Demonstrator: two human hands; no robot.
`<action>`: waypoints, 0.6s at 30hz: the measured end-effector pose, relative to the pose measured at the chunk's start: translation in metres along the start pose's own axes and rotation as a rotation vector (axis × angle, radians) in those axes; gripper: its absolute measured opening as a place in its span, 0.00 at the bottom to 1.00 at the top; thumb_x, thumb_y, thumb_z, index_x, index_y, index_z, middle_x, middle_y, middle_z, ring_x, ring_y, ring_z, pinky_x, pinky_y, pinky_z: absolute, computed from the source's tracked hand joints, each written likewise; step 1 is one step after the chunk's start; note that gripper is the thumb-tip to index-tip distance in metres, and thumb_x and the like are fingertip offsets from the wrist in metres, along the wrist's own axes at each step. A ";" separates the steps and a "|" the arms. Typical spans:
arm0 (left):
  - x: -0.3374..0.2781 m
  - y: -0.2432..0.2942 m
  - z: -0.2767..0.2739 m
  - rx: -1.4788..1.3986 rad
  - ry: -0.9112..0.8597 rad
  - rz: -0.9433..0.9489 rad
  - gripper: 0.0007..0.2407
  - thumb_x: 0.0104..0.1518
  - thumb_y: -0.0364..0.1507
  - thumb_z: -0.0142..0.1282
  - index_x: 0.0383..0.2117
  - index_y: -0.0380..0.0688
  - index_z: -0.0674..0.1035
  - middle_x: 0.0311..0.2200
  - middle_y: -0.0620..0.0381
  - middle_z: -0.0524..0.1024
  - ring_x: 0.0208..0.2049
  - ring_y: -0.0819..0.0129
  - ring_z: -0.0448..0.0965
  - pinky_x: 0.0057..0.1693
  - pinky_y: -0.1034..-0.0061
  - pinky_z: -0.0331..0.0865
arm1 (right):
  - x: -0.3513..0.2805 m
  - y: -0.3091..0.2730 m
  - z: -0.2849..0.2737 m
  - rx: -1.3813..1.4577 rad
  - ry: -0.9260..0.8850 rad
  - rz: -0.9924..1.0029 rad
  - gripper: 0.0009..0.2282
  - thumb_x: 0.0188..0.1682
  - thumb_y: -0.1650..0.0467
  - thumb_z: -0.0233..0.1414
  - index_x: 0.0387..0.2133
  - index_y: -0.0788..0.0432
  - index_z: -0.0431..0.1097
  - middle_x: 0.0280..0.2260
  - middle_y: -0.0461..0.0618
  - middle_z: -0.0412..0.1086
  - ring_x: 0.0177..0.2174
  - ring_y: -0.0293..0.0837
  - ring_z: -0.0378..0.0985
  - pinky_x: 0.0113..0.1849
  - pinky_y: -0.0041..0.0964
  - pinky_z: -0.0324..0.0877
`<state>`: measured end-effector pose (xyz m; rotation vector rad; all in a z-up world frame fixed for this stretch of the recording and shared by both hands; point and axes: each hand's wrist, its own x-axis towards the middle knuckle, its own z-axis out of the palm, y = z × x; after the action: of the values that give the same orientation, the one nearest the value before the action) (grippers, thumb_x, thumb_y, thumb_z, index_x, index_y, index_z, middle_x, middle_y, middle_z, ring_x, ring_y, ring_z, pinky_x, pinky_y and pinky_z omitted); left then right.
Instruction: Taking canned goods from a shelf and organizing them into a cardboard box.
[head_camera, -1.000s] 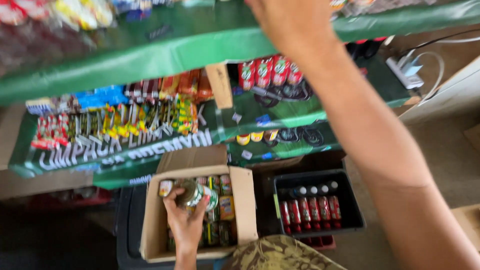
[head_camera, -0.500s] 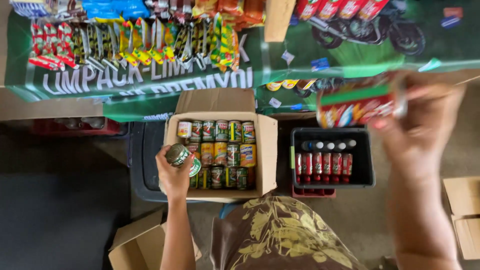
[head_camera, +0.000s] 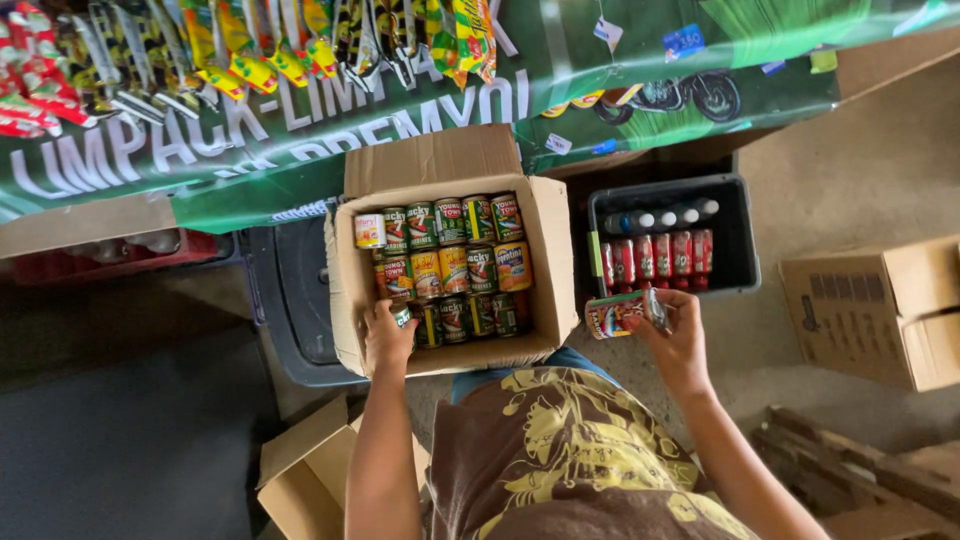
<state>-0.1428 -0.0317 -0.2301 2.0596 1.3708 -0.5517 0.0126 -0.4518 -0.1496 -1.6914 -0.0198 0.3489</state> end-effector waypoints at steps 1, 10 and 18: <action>0.012 -0.009 0.011 0.031 0.010 0.026 0.28 0.53 0.38 0.67 0.60 0.56 0.66 0.63 0.51 0.61 0.57 0.47 0.73 0.56 0.52 0.73 | -0.006 0.001 0.007 -0.059 0.000 -0.012 0.20 0.49 0.77 0.60 0.52 0.62 0.59 0.42 0.49 0.69 0.42 0.37 0.73 0.44 0.33 0.76; 0.061 -0.047 0.063 0.092 0.053 0.160 0.28 0.50 0.36 0.70 0.56 0.48 0.67 0.59 0.45 0.65 0.54 0.41 0.74 0.56 0.53 0.74 | -0.044 0.004 0.047 -0.167 0.044 0.001 0.22 0.46 0.78 0.61 0.51 0.59 0.58 0.47 0.48 0.65 0.44 0.36 0.72 0.42 0.34 0.75; 0.012 0.023 0.093 -0.022 -0.050 0.360 0.31 0.48 0.39 0.70 0.58 0.48 0.66 0.59 0.42 0.65 0.54 0.45 0.76 0.55 0.56 0.77 | -0.063 0.006 0.040 -0.250 0.116 0.006 0.22 0.46 0.78 0.61 0.51 0.59 0.59 0.50 0.50 0.63 0.45 0.39 0.71 0.42 0.36 0.74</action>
<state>-0.1187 -0.0930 -0.3000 2.1906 0.9405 -0.4252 -0.0587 -0.4272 -0.1460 -1.9574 0.0279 0.2598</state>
